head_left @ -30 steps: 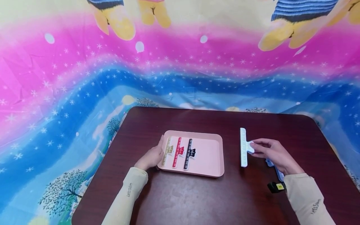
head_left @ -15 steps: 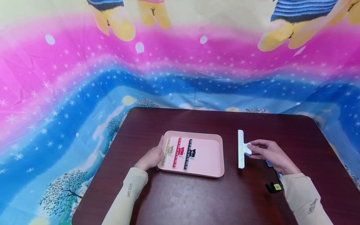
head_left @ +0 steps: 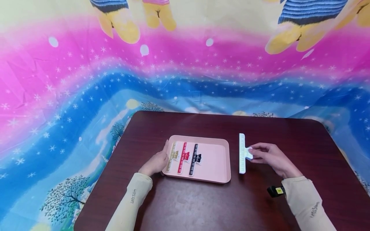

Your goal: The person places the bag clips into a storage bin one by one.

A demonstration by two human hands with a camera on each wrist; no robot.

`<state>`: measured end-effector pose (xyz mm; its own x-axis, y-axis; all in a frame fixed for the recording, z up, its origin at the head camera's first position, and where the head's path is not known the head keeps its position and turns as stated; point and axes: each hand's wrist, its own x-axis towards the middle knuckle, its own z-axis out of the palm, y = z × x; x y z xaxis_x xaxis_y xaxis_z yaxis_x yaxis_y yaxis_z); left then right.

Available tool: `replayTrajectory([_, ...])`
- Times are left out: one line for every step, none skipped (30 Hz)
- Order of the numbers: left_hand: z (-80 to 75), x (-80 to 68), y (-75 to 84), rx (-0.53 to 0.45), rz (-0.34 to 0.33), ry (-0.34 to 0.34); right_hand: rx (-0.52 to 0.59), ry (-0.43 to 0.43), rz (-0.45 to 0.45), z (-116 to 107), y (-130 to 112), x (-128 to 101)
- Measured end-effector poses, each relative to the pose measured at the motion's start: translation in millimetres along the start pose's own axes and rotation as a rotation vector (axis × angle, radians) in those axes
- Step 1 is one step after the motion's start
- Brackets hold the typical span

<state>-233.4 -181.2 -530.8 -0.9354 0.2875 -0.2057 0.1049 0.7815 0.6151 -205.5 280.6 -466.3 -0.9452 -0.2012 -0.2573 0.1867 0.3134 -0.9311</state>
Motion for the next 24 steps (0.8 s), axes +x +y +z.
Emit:
replayTrajectory([-0.3, 0.2, 0.1, 0.002, 0.001, -0.002, 0.000, -0.002, 0.000, 1, -1, 1])
replayTrajectory([-0.5, 0.5, 0.1, 0.007, 0.003, -0.001, 0.002, -0.004, -0.001, 3, -2, 2])
replayTrajectory([-1.0, 1.1, 0.0, 0.025, 0.003, 0.004, 0.002, -0.003, -0.003, 4, -2, 2])
replayTrajectory([-1.2, 1.3, 0.2, 0.042, 0.006, 0.011, 0.003, -0.004, -0.005, 5, -3, 3])
replayTrajectory([-1.3, 1.5, 0.1, 0.048, 0.003, 0.008, 0.004, -0.005, -0.005, 6, -3, 4])
replayTrajectory([-1.4, 1.7, 0.1, 0.054, 0.000, 0.006, 0.004, -0.006, -0.006, 8, -4, 4])
replayTrajectory([-1.3, 2.0, -0.2, 0.062, 0.001, 0.008, 0.005, -0.006, -0.005, 9, -4, 5])
replayTrajectory([-1.1, 2.1, -0.5, 0.068, 0.002, 0.013, 0.006, -0.008, -0.002, 10, -5, 6])
replayTrajectory([-1.1, 2.2, -0.6, 0.076, 0.007, 0.018, 0.004, -0.010, 0.000, 12, -6, 6])
replayTrajectory([-0.8, 1.9, -0.8, 0.068, 0.006, 0.011, 0.003, -0.014, 0.002, 13, -7, 7])
replayTrajectory([-0.8, 2.0, -1.0, 0.061, 0.004, 0.002, 0.000, -0.017, 0.002, 15, -7, 8])
replayTrajectory([-0.9, 2.0, -1.1, 0.067, 0.010, 0.007, -0.002, -0.018, 0.001, 16, -8, 9])
replayTrajectory([-0.8, 2.4, -1.6, 0.078, 0.018, 0.017, -0.004, -0.019, 0.001, 17, -10, 10])
replayTrajectory([-1.1, 2.7, -1.8, 0.086, 0.024, 0.021, -0.007, -0.019, 0.000, 18, -11, 11])
replayTrajectory([-1.3, 3.2, -1.9, 0.096, 0.032, 0.026, -0.008, -0.018, -0.001, 19, -12, 11])
replayTrajectory([-1.5, 3.1, -1.8, 0.085, 0.026, 0.020, -0.006, -0.018, -0.002, 20, -13, 12])
replayTrajectory([-1.9, 3.2, -1.6, 0.079, 0.028, 0.021, -0.004, -0.017, -0.002, 21, -15, 13])
replayTrajectory([-2.4, 3.4, -1.4, 0.086, 0.031, 0.029, -0.006, -0.017, -0.002, 22, -16, 14])
replayTrajectory([-3.0, 3.6, -1.2, 0.090, 0.030, 0.030, -0.007, -0.017, 0.000, 24, -16, 14])
replayTrajectory([-3.4, 3.1, -0.7, 0.086, 0.026, 0.026, -0.009, -0.018, 0.002, 25, -17, 15])
replayTrajectory([-3.6, 2.6, -0.3, 0.083, 0.023, 0.023, -0.008, -0.017, 0.004, 27, -18, 15])
replayTrajectory([-4.0, 2.1, 0.1, 0.080, 0.019, 0.021, -0.011, -0.019, 0.006, 28, -18, 15])
replayTrajectory([-4.1, 1.8, 0.3, 0.092, 0.023, 0.024, -0.012, -0.020, 0.007, 30, -18, 16])
replayTrajectory([-4.3, 1.5, 0.6, 0.105, 0.026, 0.028, -0.013, -0.021, 0.009, 31, -18, 16])
